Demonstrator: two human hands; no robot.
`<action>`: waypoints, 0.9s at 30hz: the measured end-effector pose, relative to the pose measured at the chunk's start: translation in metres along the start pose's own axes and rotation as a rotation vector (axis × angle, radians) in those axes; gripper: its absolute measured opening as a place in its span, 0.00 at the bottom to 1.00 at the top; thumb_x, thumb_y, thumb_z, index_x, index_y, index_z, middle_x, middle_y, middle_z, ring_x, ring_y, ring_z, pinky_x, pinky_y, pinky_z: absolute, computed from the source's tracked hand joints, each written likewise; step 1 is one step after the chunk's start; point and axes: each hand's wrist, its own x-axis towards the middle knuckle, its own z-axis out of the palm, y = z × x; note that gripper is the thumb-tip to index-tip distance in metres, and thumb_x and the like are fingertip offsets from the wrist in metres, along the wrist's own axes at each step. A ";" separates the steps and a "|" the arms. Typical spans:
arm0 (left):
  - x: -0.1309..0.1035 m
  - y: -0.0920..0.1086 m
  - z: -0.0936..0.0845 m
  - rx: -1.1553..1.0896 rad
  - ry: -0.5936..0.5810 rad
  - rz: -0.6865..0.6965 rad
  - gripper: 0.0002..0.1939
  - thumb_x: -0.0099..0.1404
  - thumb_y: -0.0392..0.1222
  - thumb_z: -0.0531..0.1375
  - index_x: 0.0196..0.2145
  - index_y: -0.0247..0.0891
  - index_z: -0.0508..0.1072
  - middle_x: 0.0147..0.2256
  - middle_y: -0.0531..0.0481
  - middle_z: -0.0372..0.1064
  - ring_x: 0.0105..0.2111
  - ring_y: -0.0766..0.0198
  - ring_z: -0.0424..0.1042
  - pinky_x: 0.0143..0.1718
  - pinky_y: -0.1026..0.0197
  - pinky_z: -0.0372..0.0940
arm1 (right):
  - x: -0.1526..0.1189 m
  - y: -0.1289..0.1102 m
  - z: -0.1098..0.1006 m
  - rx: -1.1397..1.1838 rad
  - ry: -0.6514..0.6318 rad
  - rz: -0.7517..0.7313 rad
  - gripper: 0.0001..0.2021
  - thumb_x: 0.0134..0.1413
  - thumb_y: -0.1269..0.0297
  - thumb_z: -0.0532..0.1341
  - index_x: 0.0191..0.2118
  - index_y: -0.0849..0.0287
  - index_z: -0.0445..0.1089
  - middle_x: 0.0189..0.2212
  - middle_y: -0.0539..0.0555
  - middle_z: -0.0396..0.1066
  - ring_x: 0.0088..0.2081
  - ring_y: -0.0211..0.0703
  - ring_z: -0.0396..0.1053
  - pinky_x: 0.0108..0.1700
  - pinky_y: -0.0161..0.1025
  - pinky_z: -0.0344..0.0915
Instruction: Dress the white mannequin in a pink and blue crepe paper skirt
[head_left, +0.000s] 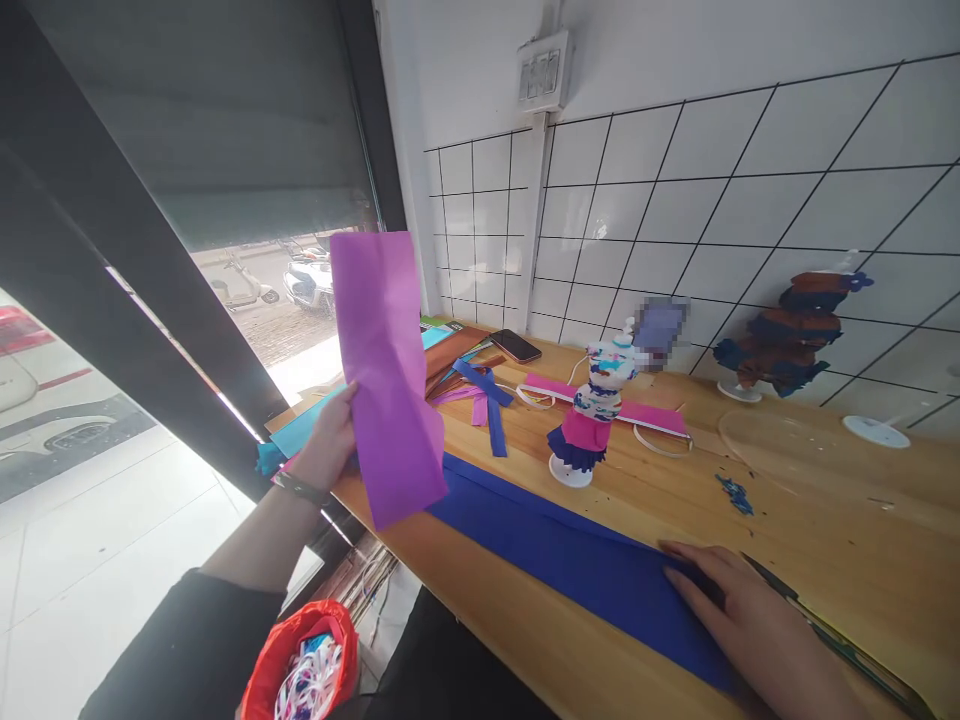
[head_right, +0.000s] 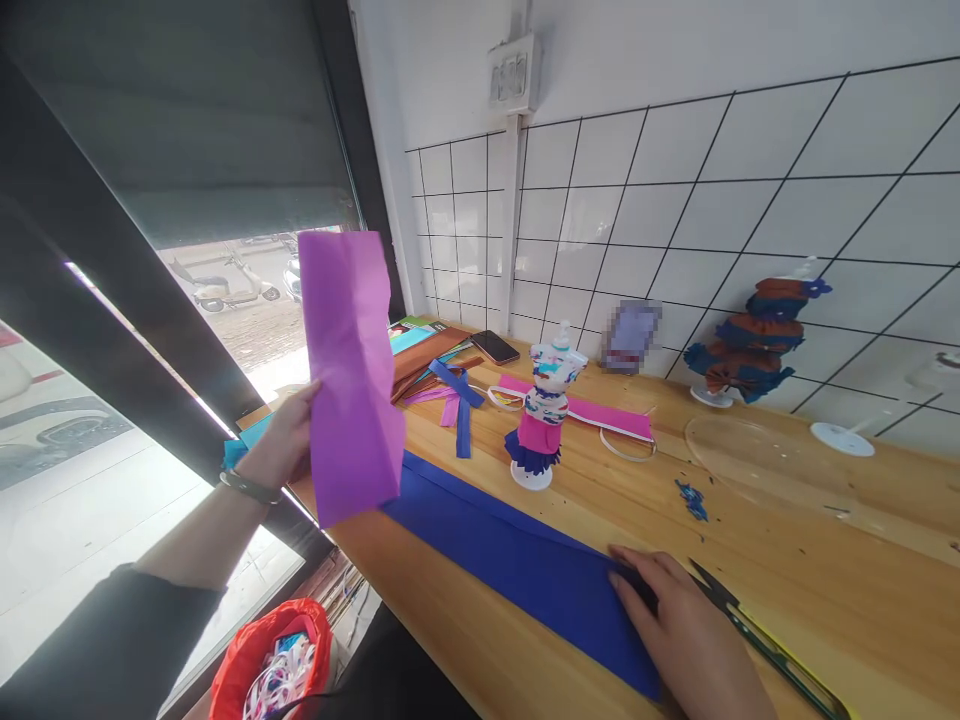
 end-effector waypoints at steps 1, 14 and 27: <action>-0.002 -0.012 0.002 -0.007 0.009 -0.047 0.10 0.62 0.39 0.56 0.41 0.33 0.69 0.28 0.46 0.73 0.28 0.59 0.74 0.32 0.59 0.70 | 0.000 0.000 0.000 0.001 0.003 -0.010 0.19 0.54 0.49 0.51 0.43 0.54 0.71 0.45 0.56 0.72 0.46 0.50 0.70 0.50 0.50 0.65; -0.035 -0.076 0.020 -0.121 -0.043 -0.262 0.08 0.62 0.30 0.50 0.37 0.31 0.68 0.28 0.45 0.72 0.25 0.63 0.72 0.33 0.60 0.67 | -0.005 -0.028 -0.011 0.140 0.158 0.101 0.24 0.51 0.45 0.53 0.44 0.58 0.69 0.44 0.59 0.71 0.38 0.51 0.71 0.41 0.48 0.68; -0.088 -0.104 0.040 -0.175 -0.168 -0.414 0.06 0.58 0.29 0.54 0.32 0.28 0.71 0.25 0.46 0.72 0.24 0.64 0.72 0.30 0.62 0.67 | -0.022 -0.095 -0.014 0.966 -0.372 0.501 0.29 0.53 0.41 0.50 0.52 0.59 0.61 0.32 0.57 0.75 0.31 0.47 0.74 0.37 0.44 0.70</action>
